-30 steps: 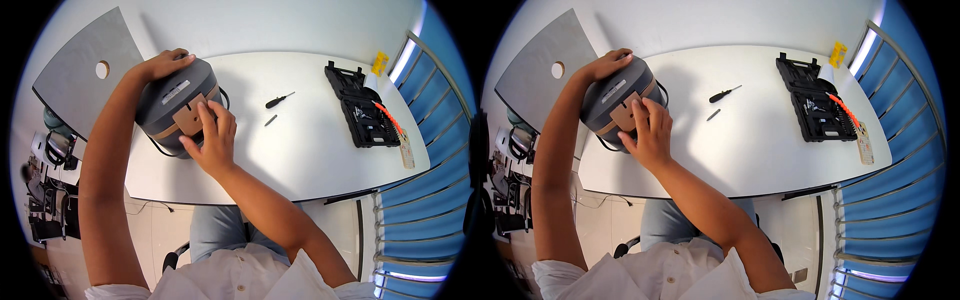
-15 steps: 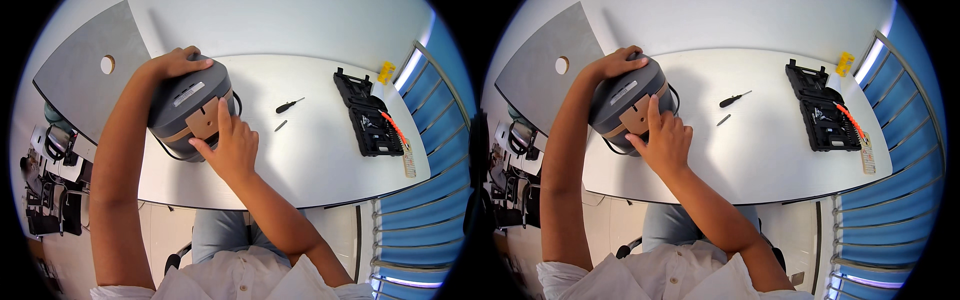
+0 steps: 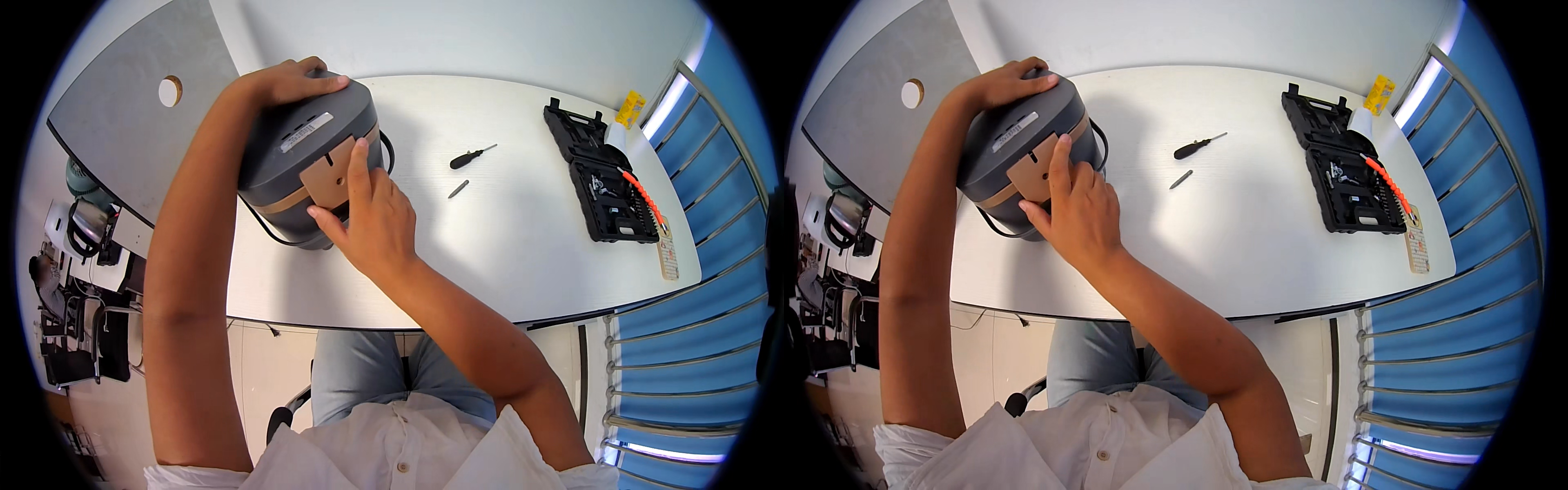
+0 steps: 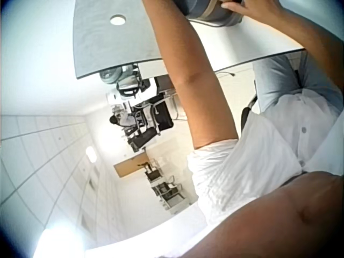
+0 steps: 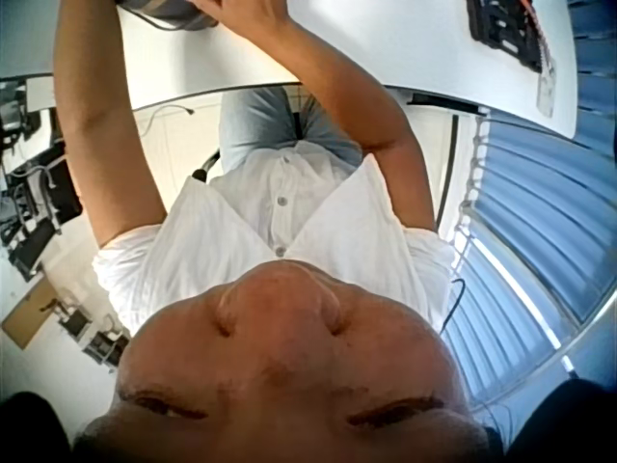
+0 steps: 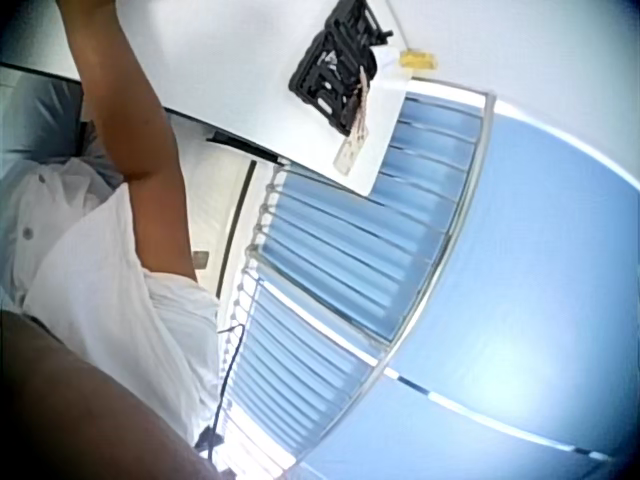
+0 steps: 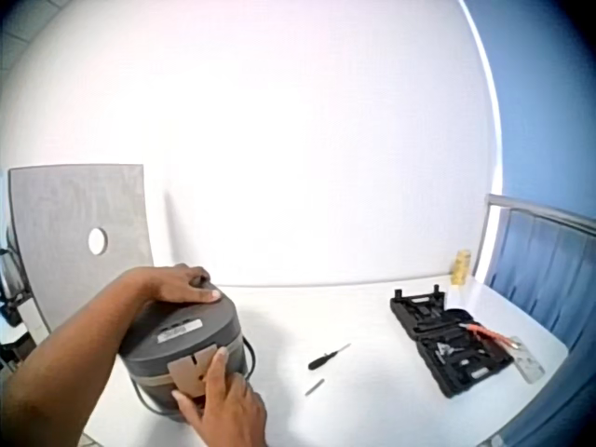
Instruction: The person removes a cardboard strip from a gray appliance, then uses a screwdriver to remove screws from the bottom cover. The cover is detached, exposing internal wiring and components.
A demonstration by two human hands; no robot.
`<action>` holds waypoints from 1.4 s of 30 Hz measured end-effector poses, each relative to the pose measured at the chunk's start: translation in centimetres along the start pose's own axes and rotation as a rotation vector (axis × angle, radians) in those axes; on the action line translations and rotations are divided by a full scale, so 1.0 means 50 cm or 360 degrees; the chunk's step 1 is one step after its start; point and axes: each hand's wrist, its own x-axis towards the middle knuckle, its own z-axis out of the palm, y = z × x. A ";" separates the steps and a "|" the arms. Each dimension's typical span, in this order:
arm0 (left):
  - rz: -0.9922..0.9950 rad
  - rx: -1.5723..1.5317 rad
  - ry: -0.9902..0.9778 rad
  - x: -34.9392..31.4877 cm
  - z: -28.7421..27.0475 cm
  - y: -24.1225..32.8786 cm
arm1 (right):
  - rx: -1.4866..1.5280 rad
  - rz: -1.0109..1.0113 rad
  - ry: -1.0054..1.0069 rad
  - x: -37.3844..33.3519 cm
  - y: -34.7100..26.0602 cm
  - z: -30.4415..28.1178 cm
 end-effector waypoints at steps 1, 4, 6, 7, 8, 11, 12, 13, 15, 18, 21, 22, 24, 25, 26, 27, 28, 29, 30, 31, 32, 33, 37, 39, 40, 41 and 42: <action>-0.0011 0.0002 -0.0016 -0.001 -0.003 0.000 | 0.0011 -0.0005 -0.0006 0.000 0.000 0.002; 0.0010 -0.0005 0.0010 0.001 0.007 -0.009 | 0.0022 0.0010 -0.0040 -0.002 0.001 0.003; -0.0007 0.0023 0.0111 -0.002 0.011 -0.004 | -0.0005 0.0061 -0.0079 -0.003 0.000 0.001; -0.0020 0.0032 0.0164 -0.008 0.011 0.000 | 0.0002 0.0090 -0.0098 -0.005 -0.004 0.000; -0.0013 0.0037 0.0147 -0.010 0.009 -0.001 | 0.0007 0.0118 -0.0116 -0.007 -0.008 -0.002; 0.0005 0.0039 0.0082 -0.012 0.004 0.001 | 0.0031 0.0147 -0.0121 -0.011 -0.011 -0.001; 0.0005 0.0034 0.0051 -0.013 0.002 0.003 | 0.0040 0.0147 -0.0114 -0.012 -0.010 -0.001; 0.0000 0.0031 0.0016 -0.015 0.001 0.004 | 0.0061 0.0145 -0.0096 -0.015 -0.010 0.001; 0.0014 0.0014 0.0023 -0.018 0.000 0.001 | 0.0104 0.0143 -0.0059 -0.017 -0.010 0.006; 0.0036 0.0009 0.0108 -0.009 0.009 -0.003 | 0.0104 0.0183 -0.0035 -0.010 -0.008 0.000; 0.0067 0.0006 0.0135 -0.006 0.010 -0.009 | 0.0081 0.0224 -0.0121 0.013 -0.007 -0.018; 0.0085 0.0004 0.0122 -0.005 0.011 -0.009 | 0.0095 0.0213 -0.0122 0.016 -0.004 -0.018; 0.0116 -0.0012 0.0125 0.002 0.012 -0.014 | 0.0121 0.0189 -0.0127 0.022 0.004 -0.018; 0.0134 -0.0020 0.0134 0.004 0.011 -0.017 | 0.0063 0.0126 -0.0135 0.026 0.007 -0.021; 0.0123 -0.0003 0.0119 0.006 0.013 -0.019 | 0.0003 0.0062 -0.0144 0.029 0.010 -0.024; 0.0120 -0.0007 0.0072 0.006 0.015 -0.022 | -0.0059 -0.0002 -0.0152 0.031 0.016 -0.025; 0.0123 -0.0009 0.0032 0.006 0.008 -0.018 | -0.0131 -0.0101 -0.0104 0.040 0.024 -0.022; 0.0127 -0.0011 -0.0006 0.006 0.002 -0.014 | -0.0132 -0.0107 -0.0174 0.043 0.028 -0.026; 0.0117 -0.0017 -0.0015 0.009 0.001 -0.014 | -0.0134 -0.0113 -0.0244 0.047 0.031 -0.031; 0.0091 -0.0019 -0.0018 0.006 0.001 -0.018 | -0.0121 -0.0128 -0.0313 0.052 0.031 -0.033; 0.0066 -0.0020 -0.0019 0.005 0.000 -0.021 | -0.0071 -0.0168 -0.0273 0.054 0.036 -0.024; 0.0043 -0.0027 -0.0030 0.005 -0.003 -0.023 | -0.0071 -0.0196 -0.0246 0.054 0.038 -0.022; -0.0002 -0.0026 -0.0062 0.008 -0.006 -0.008 | -0.0118 -0.0293 -0.0178 0.054 0.050 -0.021; -0.0018 -0.0037 -0.0087 0.001 -0.009 0.005 | -0.0122 -0.0324 -0.0145 0.058 0.054 -0.020; -0.0013 -0.0049 -0.0059 -0.001 -0.006 0.002 | -0.0112 -0.0332 -0.0126 0.058 0.054 -0.019; -0.0006 -0.0050 -0.0028 -0.003 -0.003 -0.003 | -0.0101 -0.0339 -0.0107 0.059 0.054 -0.018; 0.0003 -0.0049 0.0002 -0.005 0.000 -0.008 | -0.0076 -0.0325 -0.0120 0.059 0.052 -0.019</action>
